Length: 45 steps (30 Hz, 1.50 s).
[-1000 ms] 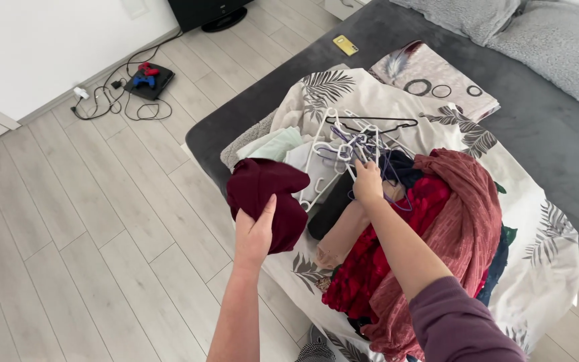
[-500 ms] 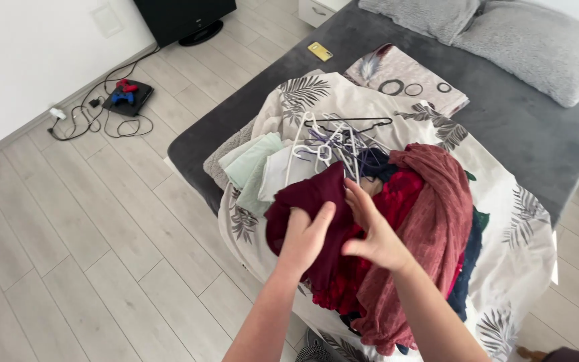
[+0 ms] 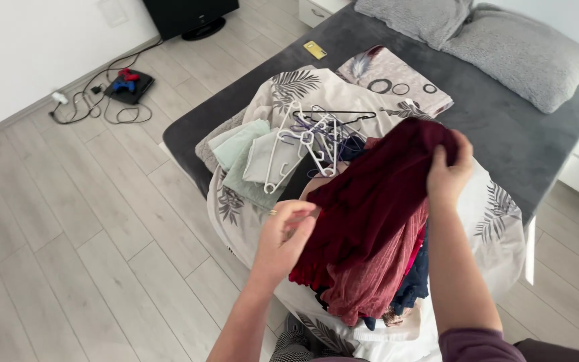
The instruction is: The person removes several garments from a closet on hangers and places them on a bed. The person handles a green top, a dark blue patterned top, a red top, a maroon top, a white top, and a white dress, placing each on a growing pile on the bed.
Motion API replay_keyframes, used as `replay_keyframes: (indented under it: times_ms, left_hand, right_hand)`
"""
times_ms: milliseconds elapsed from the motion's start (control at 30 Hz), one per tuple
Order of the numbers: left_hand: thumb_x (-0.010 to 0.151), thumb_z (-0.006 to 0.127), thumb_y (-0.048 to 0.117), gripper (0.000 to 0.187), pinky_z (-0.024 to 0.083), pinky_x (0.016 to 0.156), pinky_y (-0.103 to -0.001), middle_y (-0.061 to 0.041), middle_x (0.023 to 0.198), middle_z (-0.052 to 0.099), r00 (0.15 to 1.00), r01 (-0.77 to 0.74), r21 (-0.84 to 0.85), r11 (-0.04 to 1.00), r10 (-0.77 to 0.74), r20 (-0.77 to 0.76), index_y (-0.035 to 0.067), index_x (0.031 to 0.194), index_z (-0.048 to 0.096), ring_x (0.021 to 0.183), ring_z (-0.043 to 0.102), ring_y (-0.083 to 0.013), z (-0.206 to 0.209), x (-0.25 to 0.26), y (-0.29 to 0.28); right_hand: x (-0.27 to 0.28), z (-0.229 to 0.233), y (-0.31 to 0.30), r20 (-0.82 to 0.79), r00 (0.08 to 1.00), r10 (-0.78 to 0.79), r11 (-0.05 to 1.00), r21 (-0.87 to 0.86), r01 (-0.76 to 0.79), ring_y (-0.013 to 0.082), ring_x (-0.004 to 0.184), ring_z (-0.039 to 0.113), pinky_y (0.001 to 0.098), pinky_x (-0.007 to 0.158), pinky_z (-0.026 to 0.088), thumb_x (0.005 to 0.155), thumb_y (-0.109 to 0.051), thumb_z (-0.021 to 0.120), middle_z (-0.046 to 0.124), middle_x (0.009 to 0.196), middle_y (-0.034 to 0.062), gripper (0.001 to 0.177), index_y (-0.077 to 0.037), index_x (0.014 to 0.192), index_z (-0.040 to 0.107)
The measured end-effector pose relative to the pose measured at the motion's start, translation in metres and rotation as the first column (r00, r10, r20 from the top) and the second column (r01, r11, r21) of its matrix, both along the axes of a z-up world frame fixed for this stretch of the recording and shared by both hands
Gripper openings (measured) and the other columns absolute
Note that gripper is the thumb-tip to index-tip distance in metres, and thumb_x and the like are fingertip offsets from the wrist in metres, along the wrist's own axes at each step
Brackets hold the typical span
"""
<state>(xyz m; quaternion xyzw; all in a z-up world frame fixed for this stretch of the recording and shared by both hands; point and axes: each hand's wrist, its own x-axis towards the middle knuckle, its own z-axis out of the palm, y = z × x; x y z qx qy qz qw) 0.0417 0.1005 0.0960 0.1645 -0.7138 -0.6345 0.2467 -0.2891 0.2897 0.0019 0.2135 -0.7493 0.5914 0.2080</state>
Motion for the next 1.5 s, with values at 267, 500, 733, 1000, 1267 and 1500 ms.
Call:
replay_keyframes:
  times_ms: [267, 500, 733, 1000, 1267, 1500]
  left_hand:
    - [0.096, 0.069, 0.015, 0.018, 0.057, 0.089, -0.034, -0.007, 0.113, 0.068, 0.933, -0.356, -0.023, 0.934, 0.357, 0.051, 0.009, 0.113, 0.075, 0.106, 0.067, -0.0163, -0.031, 0.091, 0.023]
    - [0.095, 0.062, 0.015, 0.015, 0.054, 0.091, -0.028, 0.0, 0.109, 0.071, 0.744, -0.652, -0.01, 0.758, 0.642, 0.185, 0.014, 0.105, 0.073, 0.104, 0.068, -0.0105, -0.046, 0.179, 0.072]
    - [0.093, 0.061, 0.013, 0.021, 0.057, 0.093, -0.03, -0.004, 0.12, 0.07, 0.489, -0.861, -0.08, 0.503, 0.861, 0.141, 0.013, 0.111, 0.072, 0.11, 0.067, -0.0136, -0.074, 0.262, 0.134]
    - [0.094, 0.059, 0.014, 0.022, 0.051, 0.097, -0.036, -0.003, 0.127, 0.072, 0.196, -0.95, -0.228, 0.215, 0.975, 0.105, 0.016, 0.113, 0.07, 0.122, 0.064, -0.0162, -0.067, 0.34, 0.195]
    - [0.094, 0.058, 0.015, 0.02, 0.053, 0.095, -0.035, -0.006, 0.127, 0.071, -0.008, -0.957, -0.289, 0.007, 0.999, 0.051, 0.015, 0.11, 0.07, 0.122, 0.063, -0.018, -0.058, 0.418, 0.267]
    - [0.093, 0.058, 0.014, 0.019, 0.053, 0.091, -0.035, -0.004, 0.123, 0.074, -0.271, -0.922, -0.305, -0.239, 0.96, 0.067, 0.017, 0.107, 0.071, 0.118, 0.065, -0.0185, -0.071, 0.509, 0.382]
  right_hand:
    - [-0.06, -0.141, 0.041, 0.453, 0.864, -0.219, 0.585, 0.77, -0.255, 0.0422, 0.133, 0.055, 0.0554, 0.109, 0.045, 0.084, -0.068, 0.069, 0.055, 0.146, 0.0224, 0.091, -0.016, 0.155, 0.049]
    - [0.1, -0.043, 0.013, 0.205, 0.958, 0.2, 0.866, 0.419, -0.271, 0.0304, 0.112, 0.057, 0.0424, 0.098, 0.043, 0.092, -0.021, 0.068, 0.062, 0.128, 0.0137, 0.04, -0.008, 0.129, 0.067]
    - [0.235, -0.04, -0.021, 0.404, 0.514, 0.757, 0.597, -0.107, -0.795, 0.0151, 0.106, 0.07, 0.0266, 0.099, 0.056, 0.099, -0.004, 0.063, 0.075, 0.112, 0.0099, 0.02, -0.005, 0.118, 0.07]
    - [0.355, 0.004, -0.032, 0.567, 0.163, 0.807, 0.298, -0.152, -0.943, 0.0146, 0.076, 0.063, 0.0305, 0.061, 0.054, 0.096, -0.004, 0.064, 0.078, 0.102, 0.0099, 0.015, -0.002, 0.108, 0.074]
    - [0.44, 0.002, -0.033, 0.475, 0.067, 0.877, 0.12, -0.082, -0.989, 0.0132, 0.1, 0.074, 0.0227, 0.092, 0.054, 0.096, -0.008, 0.067, 0.08, 0.1, 0.0086, 0.014, -0.005, 0.105, 0.077]
    - [0.556, -0.011, -0.007, 0.449, -0.224, 0.865, -0.178, -0.142, -0.974, 0.0189, 0.1, 0.075, 0.029, 0.098, 0.058, 0.096, -0.008, 0.067, 0.079, 0.104, 0.0117, 0.015, -0.003, 0.108, 0.076]
